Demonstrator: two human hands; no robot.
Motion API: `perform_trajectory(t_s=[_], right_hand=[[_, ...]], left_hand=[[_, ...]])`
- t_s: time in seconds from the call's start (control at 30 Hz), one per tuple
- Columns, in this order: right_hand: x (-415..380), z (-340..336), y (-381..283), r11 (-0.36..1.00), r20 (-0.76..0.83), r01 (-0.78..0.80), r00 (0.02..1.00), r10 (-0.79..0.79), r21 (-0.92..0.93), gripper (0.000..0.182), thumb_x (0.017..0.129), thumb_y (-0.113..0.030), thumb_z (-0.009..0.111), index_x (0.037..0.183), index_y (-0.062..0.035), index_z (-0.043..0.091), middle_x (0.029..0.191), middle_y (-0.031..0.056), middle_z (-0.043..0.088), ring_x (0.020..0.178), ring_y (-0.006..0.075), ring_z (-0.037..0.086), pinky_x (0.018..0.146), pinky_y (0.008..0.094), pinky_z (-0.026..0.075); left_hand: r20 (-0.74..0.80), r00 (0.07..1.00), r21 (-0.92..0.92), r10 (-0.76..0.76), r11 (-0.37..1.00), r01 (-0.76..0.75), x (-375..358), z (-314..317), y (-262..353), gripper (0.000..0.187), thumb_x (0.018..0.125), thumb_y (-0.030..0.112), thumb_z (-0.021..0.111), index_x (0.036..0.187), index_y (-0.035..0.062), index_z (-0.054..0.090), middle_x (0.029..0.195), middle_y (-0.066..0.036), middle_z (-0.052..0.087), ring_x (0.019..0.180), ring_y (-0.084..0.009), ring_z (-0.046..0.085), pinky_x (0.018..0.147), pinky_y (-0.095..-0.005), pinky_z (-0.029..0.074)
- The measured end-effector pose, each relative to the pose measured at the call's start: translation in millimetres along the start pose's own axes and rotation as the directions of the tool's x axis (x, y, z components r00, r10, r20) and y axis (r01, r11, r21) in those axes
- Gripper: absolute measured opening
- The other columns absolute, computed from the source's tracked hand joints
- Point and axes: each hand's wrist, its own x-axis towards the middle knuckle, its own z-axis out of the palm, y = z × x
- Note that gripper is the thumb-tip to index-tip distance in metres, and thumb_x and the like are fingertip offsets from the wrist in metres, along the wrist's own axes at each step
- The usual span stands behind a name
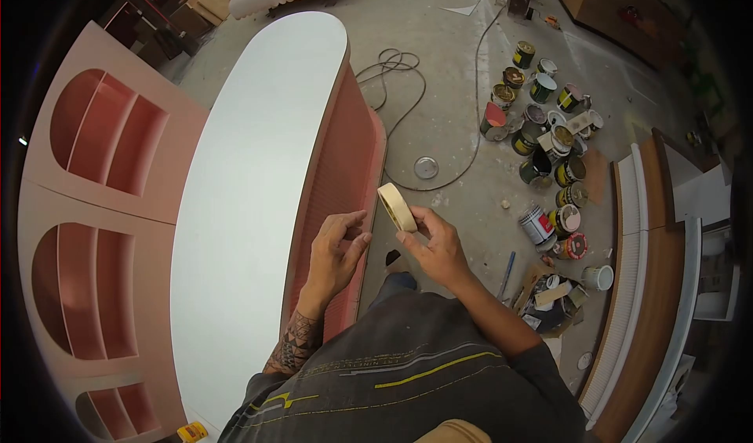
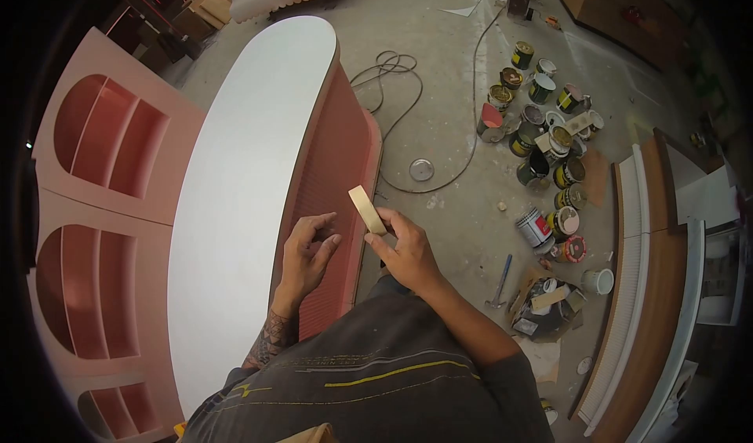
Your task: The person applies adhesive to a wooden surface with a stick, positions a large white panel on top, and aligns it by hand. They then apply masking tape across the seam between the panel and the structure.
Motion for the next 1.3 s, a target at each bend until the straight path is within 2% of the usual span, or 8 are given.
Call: perform_trajectory(t_s=[0.2, 0.3, 0.37, 0.47, 0.6, 0.67, 0.77, 1.3], right_hand=[[70, 3, -3, 0.887, -0.024, 0.169, 0.98, -0.198, -0.43, 0.043, 0.092, -0.01, 0.079, 0.13, 0.0031, 0.064, 0.111, 0.0232, 0.074, 0.105, 0.038, 0.074, 0.092, 0.0427, 0.057], [100, 6, -9, 0.955, -0.048, -0.037, 0.999, 0.024, -0.294, 0.045, 0.093, -0.007, 0.076, 0.135, 0.0042, 0.064, 0.121, 0.0226, 0.074, 0.109, 0.0326, 0.074, 0.093, 0.0416, 0.057], [117, 5, 0, 0.954, 0.002, -0.289, 0.957, 0.29, 0.076, 0.054, 0.095, -0.003, 0.072, 0.146, 0.0046, 0.058, 0.13, 0.0222, 0.073, 0.113, 0.0269, 0.074, 0.096, 0.0384, 0.059], [135, 1, 7, 0.891, 0.007, -0.242, 0.966, 0.259, 0.383, 0.062, 0.096, 0.0, 0.068, 0.155, 0.0051, 0.051, 0.132, 0.022, 0.072, 0.115, 0.0236, 0.074, 0.098, 0.0356, 0.059], [160, -15, 18, 0.892, -0.037, -0.21, 0.969, 0.244, 0.4, 0.065, 0.095, 0.0, 0.067, 0.156, 0.007, 0.047, 0.129, 0.0223, 0.073, 0.115, 0.0263, 0.074, 0.097, 0.0359, 0.06], [175, -30, 9, 0.975, -0.104, -0.224, 0.969, 0.222, -0.006, 0.064, 0.095, 0.0, 0.067, 0.155, 0.009, 0.046, 0.128, 0.0239, 0.073, 0.116, 0.0288, 0.075, 0.094, 0.0376, 0.061], [204, -60, 16, 0.973, -0.083, -0.164, 0.985, 0.152, -0.163, 0.063, 0.095, 0.0, 0.068, 0.153, 0.0094, 0.048, 0.125, 0.0262, 0.073, 0.113, 0.0312, 0.076, 0.093, 0.0394, 0.062], [366, -231, 62, 0.982, 0.22, 0.002, 0.975, 0.041, -0.191, 0.059, 0.085, 0.004, 0.067, 0.143, 0.0068, 0.057, 0.112, 0.0222, 0.07, 0.095, 0.0343, 0.074, 0.085, 0.0416, 0.06]], left_hand=[[0.081, 0.986, -0.131, 0.143, 0.983, -0.132, 91, -12, -19, 0.037, 0.097, 0.008, 0.077, 0.132, 0.001, 0.068, 0.116, -0.014, 0.07, 0.099, -0.0234, 0.074, 0.088, -0.0349, 0.061], [0.163, 0.973, -0.178, 0.163, 0.975, -0.133, 130, -14, -29, 0.036, 0.097, 0.007, 0.077, 0.131, 0.0008, 0.069, 0.116, -0.014, 0.07, 0.1, -0.0237, 0.074, 0.088, -0.0347, 0.061], [0.176, 0.962, -0.206, 0.208, 0.964, -0.171, 149, -7, -40, 0.035, 0.097, 0.006, 0.077, 0.131, 0.0011, 0.069, 0.117, -0.014, 0.07, 0.101, -0.0239, 0.074, 0.087, -0.0347, 0.062], [0.182, 0.952, -0.251, 0.246, 0.948, -0.197, 172, 6, -45, 0.036, 0.096, 0.005, 0.078, 0.131, 0.002, 0.069, 0.119, -0.014, 0.069, 0.101, -0.0242, 0.074, 0.087, -0.0355, 0.062], [0.168, 0.957, -0.231, 0.236, 0.953, -0.194, 200, 31, -44, 0.038, 0.094, 0.004, 0.08, 0.131, 0.0036, 0.069, 0.121, -0.014, 0.067, 0.101, -0.0236, 0.074, 0.088, -0.0367, 0.062], [0.125, 0.956, -0.181, 0.265, 0.954, -0.24, 219, 45, -40, 0.042, 0.092, 0.003, 0.08, 0.133, 0.004, 0.068, 0.121, -0.014, 0.067, 0.1, -0.0232, 0.074, 0.088, -0.037, 0.062], [0.115, 0.95, -0.118, 0.291, 0.953, -0.278, 254, 65, -34, 0.054, 0.091, 0.002, 0.081, 0.142, 0.0056, 0.063, 0.119, -0.015, 0.067, 0.1, -0.0232, 0.073, 0.087, -0.0374, 0.062], [0.086, 0.996, -0.119, -0.03, 0.992, 0.041, 408, 180, 4, 0.068, 0.091, 0.003, 0.081, 0.155, 0.014, 0.059, 0.106, -0.007, 0.077, 0.094, -0.0184, 0.075, 0.086, -0.0331, 0.063]])
